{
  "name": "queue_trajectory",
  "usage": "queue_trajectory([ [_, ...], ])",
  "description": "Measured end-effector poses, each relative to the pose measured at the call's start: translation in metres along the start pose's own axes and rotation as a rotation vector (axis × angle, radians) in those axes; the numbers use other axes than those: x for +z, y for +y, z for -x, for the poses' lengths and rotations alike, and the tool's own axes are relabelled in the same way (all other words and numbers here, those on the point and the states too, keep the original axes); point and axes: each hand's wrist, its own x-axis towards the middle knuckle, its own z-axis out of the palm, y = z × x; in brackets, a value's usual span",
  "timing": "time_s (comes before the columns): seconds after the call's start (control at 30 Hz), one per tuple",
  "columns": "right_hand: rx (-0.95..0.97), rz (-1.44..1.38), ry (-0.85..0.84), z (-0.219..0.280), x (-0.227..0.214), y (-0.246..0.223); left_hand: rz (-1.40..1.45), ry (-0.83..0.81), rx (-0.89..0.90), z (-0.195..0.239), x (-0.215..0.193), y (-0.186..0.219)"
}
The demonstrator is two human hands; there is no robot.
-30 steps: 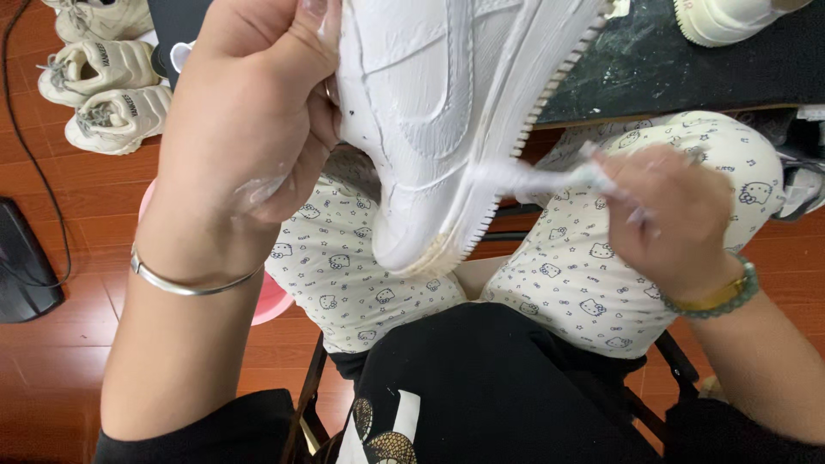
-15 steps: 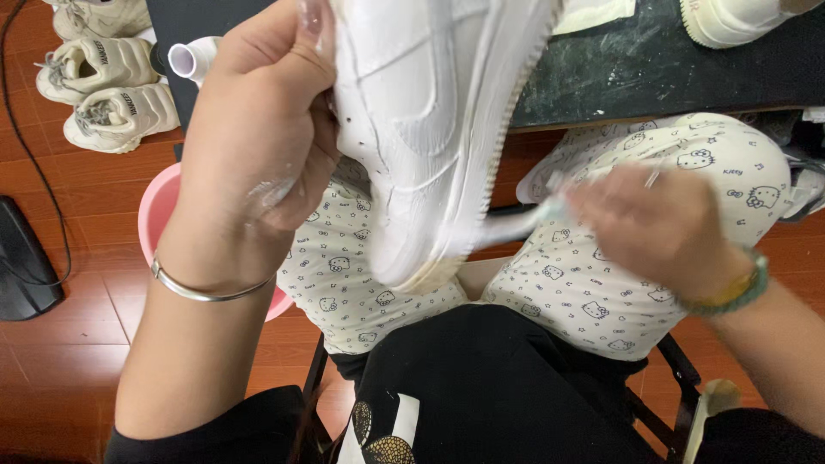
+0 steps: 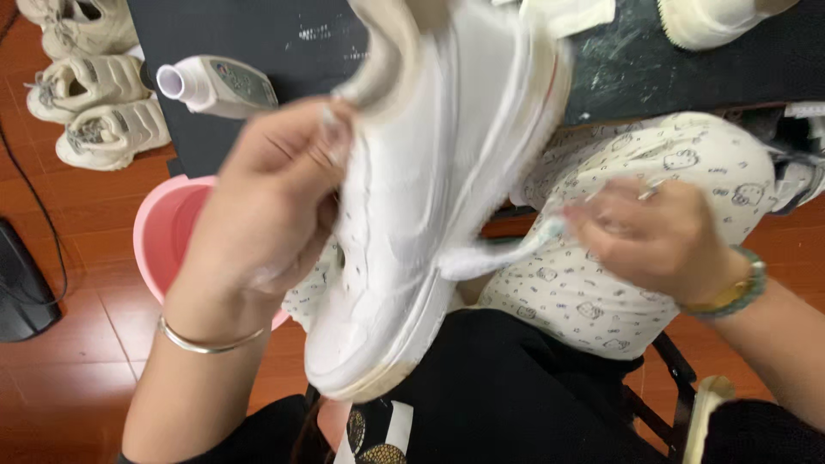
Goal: The person scrubs a white sneaker with a toothbrush and cleaning solution, focusing on the upper, sole, and heel. They apply more solution from a bottle, wipe the shoe with a cloth, and continue scrubbing different areas.
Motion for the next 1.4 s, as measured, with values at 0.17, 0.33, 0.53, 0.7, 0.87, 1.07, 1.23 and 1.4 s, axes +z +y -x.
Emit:
queue_trajectory([
  [0.17,-0.039,0.813,-0.307,0.042,0.028,0.014,-0.087,0.080,-0.154,0.002,-0.005,-0.008],
  [0.33,0.251,-0.102,0.020,0.044,0.030,0.042,-0.293,0.052,-0.189,0.000,-0.013,-0.013],
  [0.53,0.338,-0.281,0.076,0.016,0.027,0.025,-0.290,0.087,-0.191,0.002,-0.016,-0.005],
  [0.7,0.218,-0.216,0.098,0.017,0.028,0.010,-0.238,0.191,-0.189,0.005,-0.014,-0.001],
  [0.87,0.191,-0.192,0.071,0.021,0.052,0.011,-0.183,0.127,-0.125,0.005,-0.014,0.005],
  [1.07,0.306,-0.268,0.100,0.014,0.061,0.006,-0.155,0.265,-0.039,-0.004,-0.010,0.002],
  [1.23,0.099,-0.288,0.083,0.007,0.063,-0.022,-0.198,0.218,0.057,-0.002,-0.014,0.000],
  [1.4,0.219,-0.392,0.148,0.003,0.050,-0.007,-0.095,0.181,0.105,-0.009,-0.015,-0.003],
])
